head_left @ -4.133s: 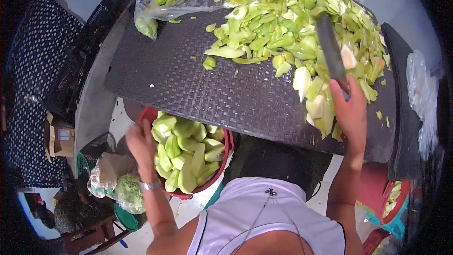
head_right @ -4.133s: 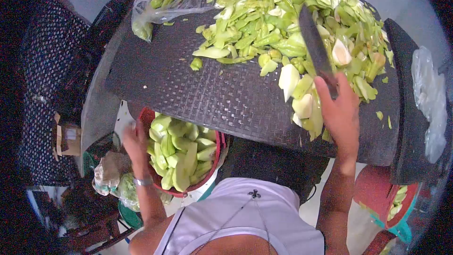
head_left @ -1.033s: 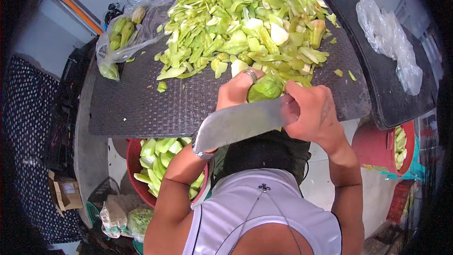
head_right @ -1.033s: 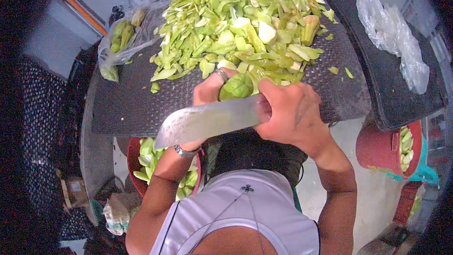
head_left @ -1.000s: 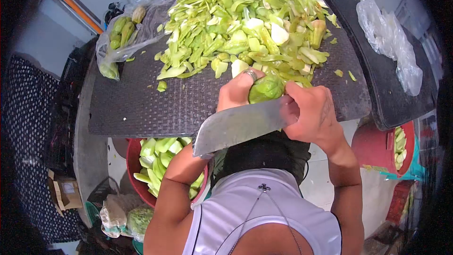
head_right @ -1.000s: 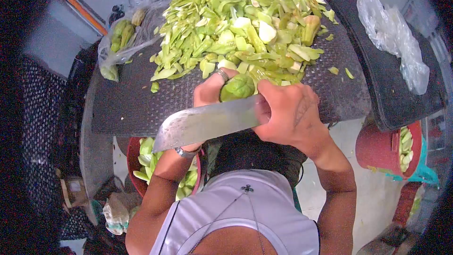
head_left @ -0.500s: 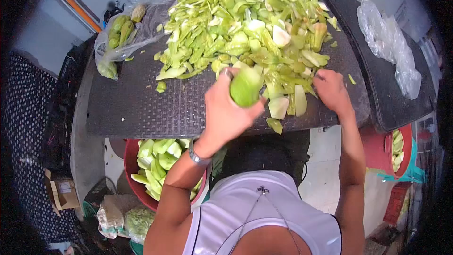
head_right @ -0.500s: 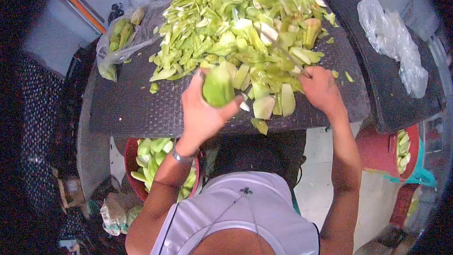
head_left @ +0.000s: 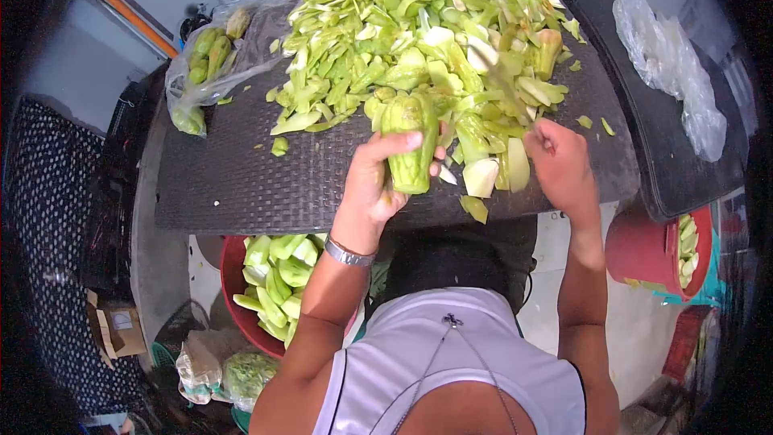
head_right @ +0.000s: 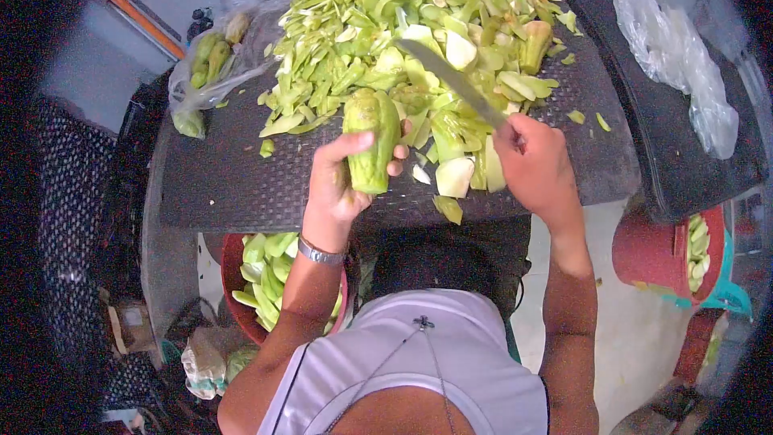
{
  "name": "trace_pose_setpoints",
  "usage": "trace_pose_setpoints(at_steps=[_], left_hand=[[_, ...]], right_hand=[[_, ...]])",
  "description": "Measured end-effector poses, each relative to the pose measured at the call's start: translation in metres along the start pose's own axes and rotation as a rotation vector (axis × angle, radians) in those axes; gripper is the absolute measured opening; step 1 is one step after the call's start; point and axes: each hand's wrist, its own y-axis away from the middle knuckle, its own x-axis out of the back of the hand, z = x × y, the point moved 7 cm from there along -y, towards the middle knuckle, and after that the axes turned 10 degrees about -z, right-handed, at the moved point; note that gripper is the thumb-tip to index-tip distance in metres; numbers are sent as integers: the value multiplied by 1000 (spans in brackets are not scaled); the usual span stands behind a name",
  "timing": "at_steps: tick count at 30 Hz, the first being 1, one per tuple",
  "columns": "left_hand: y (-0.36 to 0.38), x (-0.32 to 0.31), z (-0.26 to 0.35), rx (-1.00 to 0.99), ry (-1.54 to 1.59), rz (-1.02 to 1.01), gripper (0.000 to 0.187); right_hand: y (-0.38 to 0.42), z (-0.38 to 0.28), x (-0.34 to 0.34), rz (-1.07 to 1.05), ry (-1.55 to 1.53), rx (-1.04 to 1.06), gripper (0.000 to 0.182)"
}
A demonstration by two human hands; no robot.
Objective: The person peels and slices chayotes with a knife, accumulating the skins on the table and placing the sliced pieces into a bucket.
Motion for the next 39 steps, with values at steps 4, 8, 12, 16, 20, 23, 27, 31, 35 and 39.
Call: trace_pose_setpoints(at_steps=[4,8,12,16,20,23,27,31,35,39], left_hand=[[2,1,-9,19,-201,17,59],[10,-12,-3,-96,-774,3,77],[-1,9,-21,1,-499,86,74],[-7,16,-25,-44,-570,45,71],[-6,14,-28,-44,-542,47,73],[-3,16,-32,-86,-635,6,74],[2,0,-28,-22,-528,-30,75],[14,-36,-7,-100,-750,-114,79],[10,-14,-8,-57,-546,65,76],[9,-19,26,-148,-316,27,93]], right_hand=[[15,-20,-10,4,127,128,9],[19,-38,-24,-86,132,252,6],[22,-50,-31,-96,268,338,11],[24,-60,-35,-119,362,376,13],[25,-63,-36,-91,351,393,16],[26,-63,-36,-58,355,431,18],[28,-62,-37,-50,349,418,16],[-15,1,-16,73,417,176,12],[-37,40,4,-8,321,-84,20],[-30,31,-1,-61,262,-70,23]])
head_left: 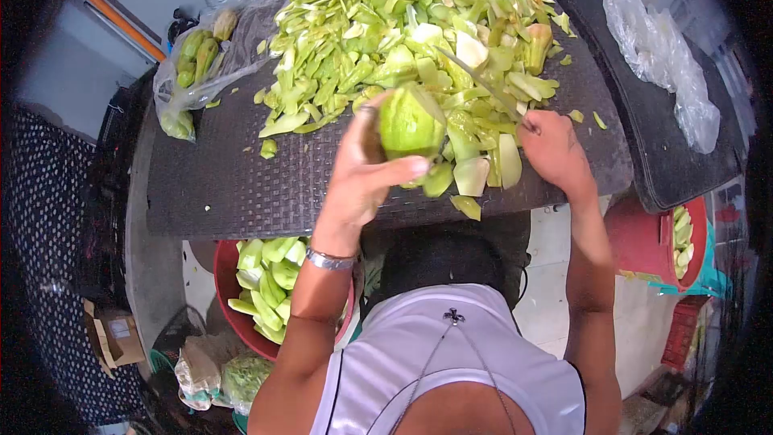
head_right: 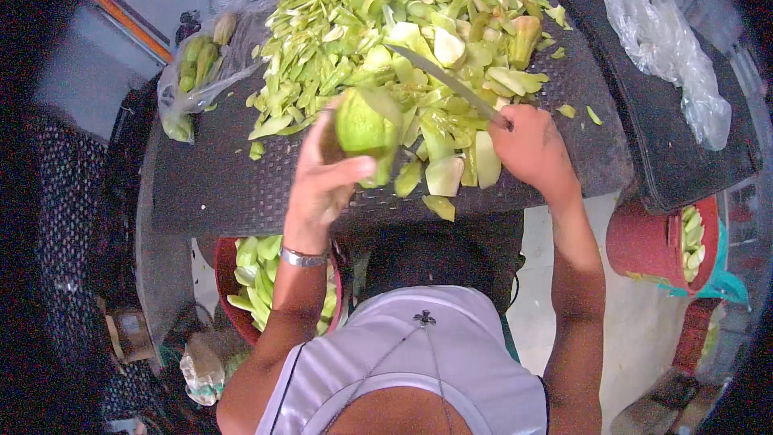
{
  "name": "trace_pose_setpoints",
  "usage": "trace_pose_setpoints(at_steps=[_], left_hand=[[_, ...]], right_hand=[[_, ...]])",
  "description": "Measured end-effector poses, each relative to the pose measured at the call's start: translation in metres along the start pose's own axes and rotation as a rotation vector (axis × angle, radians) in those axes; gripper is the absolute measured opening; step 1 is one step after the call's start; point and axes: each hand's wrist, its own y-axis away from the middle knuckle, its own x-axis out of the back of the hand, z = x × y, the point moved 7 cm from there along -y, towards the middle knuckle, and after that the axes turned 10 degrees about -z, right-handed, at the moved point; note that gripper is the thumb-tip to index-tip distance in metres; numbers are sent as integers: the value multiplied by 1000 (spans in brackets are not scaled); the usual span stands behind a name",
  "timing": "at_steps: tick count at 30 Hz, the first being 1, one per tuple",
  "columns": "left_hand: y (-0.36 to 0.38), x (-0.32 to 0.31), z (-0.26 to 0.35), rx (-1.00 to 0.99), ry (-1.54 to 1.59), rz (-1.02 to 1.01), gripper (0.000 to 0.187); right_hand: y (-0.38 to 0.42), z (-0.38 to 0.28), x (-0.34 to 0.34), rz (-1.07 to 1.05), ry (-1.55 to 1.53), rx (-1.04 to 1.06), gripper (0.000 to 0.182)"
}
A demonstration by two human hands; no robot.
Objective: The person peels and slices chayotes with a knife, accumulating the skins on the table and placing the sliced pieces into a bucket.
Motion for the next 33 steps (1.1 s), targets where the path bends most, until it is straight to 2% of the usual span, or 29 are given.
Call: trace_pose_setpoints(at_steps=[1,2,5,6,9,10,12,15,17,20,21,23,24,27,30,33], left_hand=[[1,2,9,-107,62,-16,94],[1,1,15,-193,85,-9,85],[1,19,-17,166,-19,-150,75],[-2,14,-15,140,-80,-137,66],[5,24,-38,258,-269,-9,74],[8,20,-35,-29,-148,63,82],[2,12,-36,-66,-324,42,88],[5,2,-28,-138,-721,-3,90],[10,-18,-16,-290,-1036,-1,89],[10,-20,-15,-365,-1104,67,89],[9,-17,-18,-293,-1032,74,89],[11,-14,-24,-148,-886,87,90],[11,-15,-21,-166,-910,92,90],[9,-12,-12,-189,-907,123,86],[13,-6,-16,-101,-700,172,77],[4,11,-41,294,-279,34,79]], right_hand=[[4,-2,-2,0,-17,11,22],[7,-7,-4,-1,-36,25,21],[17,-30,-3,13,-113,127,17],[22,-42,0,27,-97,170,15],[41,-75,-2,68,2,282,13],[47,-84,-5,85,68,315,12],[54,-99,-9,204,225,383,15],[51,-101,-16,152,187,394,15],[51,-102,-19,142,205,390,13],[49,-101,-20,33,182,363,14],[48,-99,-20,-18,165,349,16],[31,-79,-24,37,181,347,14],[22,-64,-27,63,184,341,13],[-10,-5,-6,162,153,56,15],[-8,5,-8,47,62,46,18],[2,-5,-16,-26,-22,52,22]])
